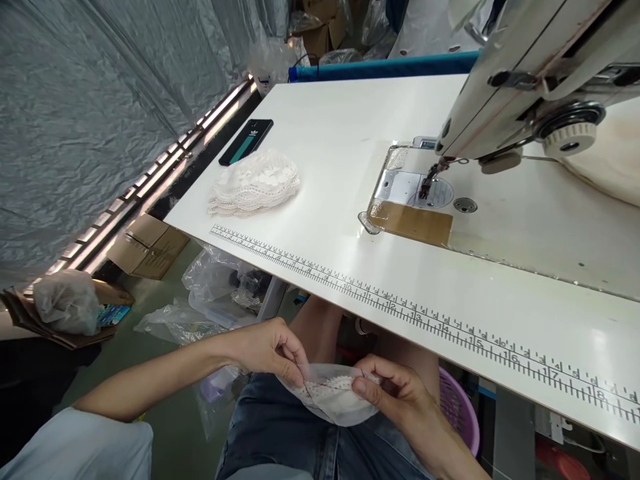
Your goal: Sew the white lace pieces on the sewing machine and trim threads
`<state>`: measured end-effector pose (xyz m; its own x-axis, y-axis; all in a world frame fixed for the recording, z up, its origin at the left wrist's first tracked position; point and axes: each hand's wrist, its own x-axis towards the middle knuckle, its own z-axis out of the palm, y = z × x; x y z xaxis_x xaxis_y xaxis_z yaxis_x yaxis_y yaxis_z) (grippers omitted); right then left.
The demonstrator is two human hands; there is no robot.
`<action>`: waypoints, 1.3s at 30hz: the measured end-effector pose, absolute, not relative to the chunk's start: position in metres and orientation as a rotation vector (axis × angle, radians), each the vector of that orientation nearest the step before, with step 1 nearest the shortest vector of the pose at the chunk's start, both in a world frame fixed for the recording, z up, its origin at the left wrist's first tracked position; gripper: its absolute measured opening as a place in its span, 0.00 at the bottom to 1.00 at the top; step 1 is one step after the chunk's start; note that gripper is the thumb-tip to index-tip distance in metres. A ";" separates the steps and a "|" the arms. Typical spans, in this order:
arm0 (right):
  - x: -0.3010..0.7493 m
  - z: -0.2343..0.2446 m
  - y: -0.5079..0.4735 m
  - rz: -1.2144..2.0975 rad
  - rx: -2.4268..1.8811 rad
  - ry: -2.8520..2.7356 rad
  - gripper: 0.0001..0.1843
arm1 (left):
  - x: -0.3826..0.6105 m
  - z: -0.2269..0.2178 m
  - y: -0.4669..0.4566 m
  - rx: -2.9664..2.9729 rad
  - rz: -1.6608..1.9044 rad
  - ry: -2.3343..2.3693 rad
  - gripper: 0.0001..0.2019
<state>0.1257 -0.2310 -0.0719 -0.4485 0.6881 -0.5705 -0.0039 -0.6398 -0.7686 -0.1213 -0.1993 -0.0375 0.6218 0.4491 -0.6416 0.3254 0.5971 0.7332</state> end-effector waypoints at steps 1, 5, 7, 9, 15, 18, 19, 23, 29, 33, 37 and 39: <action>0.125 -0.071 -0.231 2.119 -1.327 -0.975 0.13 | -0.121 -0.037 -0.199 0.959 0.089 0.932 0.11; 0.122 -0.068 -0.233 2.095 -1.360 -0.944 0.13 | -0.121 -0.035 -0.199 0.932 0.106 0.926 0.11; 0.121 -0.067 -0.232 2.106 -1.352 -0.961 0.13 | -0.123 -0.036 -0.199 0.924 0.112 0.918 0.11; 0.120 -0.066 -0.232 2.121 -1.344 -0.987 0.13 | -0.125 -0.038 -0.200 0.932 0.111 0.906 0.11; 0.115 -0.063 -0.234 2.038 -1.391 -1.044 0.15 | -0.129 -0.037 -0.200 1.068 0.101 0.876 0.12; 0.113 -0.064 -0.234 2.017 -1.366 -1.210 0.16 | -0.124 -0.035 -0.203 1.170 0.102 0.914 0.18; 0.113 -0.065 -0.233 2.009 -1.349 -1.274 0.16 | -0.121 -0.035 -0.205 1.193 0.106 0.936 0.19; 0.113 -0.064 -0.231 1.951 -1.343 -1.427 0.17 | -0.110 -0.035 -0.211 1.241 0.156 1.025 0.19; 0.112 -0.062 -0.232 1.960 -1.303 -1.447 0.16 | -0.111 -0.036 -0.212 1.148 0.204 0.970 0.13; 0.109 -0.065 -0.233 2.041 -1.196 -1.412 0.14 | -0.115 -0.036 -0.211 1.085 0.184 0.944 0.15; 0.107 -0.067 -0.231 2.007 -1.229 -1.402 0.15 | -0.115 -0.033 -0.209 1.073 0.178 0.948 0.16; 0.108 -0.067 -0.229 2.003 -1.253 -1.385 0.16 | -0.115 -0.031 -0.207 1.077 0.165 0.956 0.16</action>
<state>0.1077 -0.2295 -0.0673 -0.5183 0.7309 -0.4440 0.1570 -0.4291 -0.8895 -0.1146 -0.2069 -0.0312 0.6064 0.5439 -0.5801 0.3172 0.5035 0.8037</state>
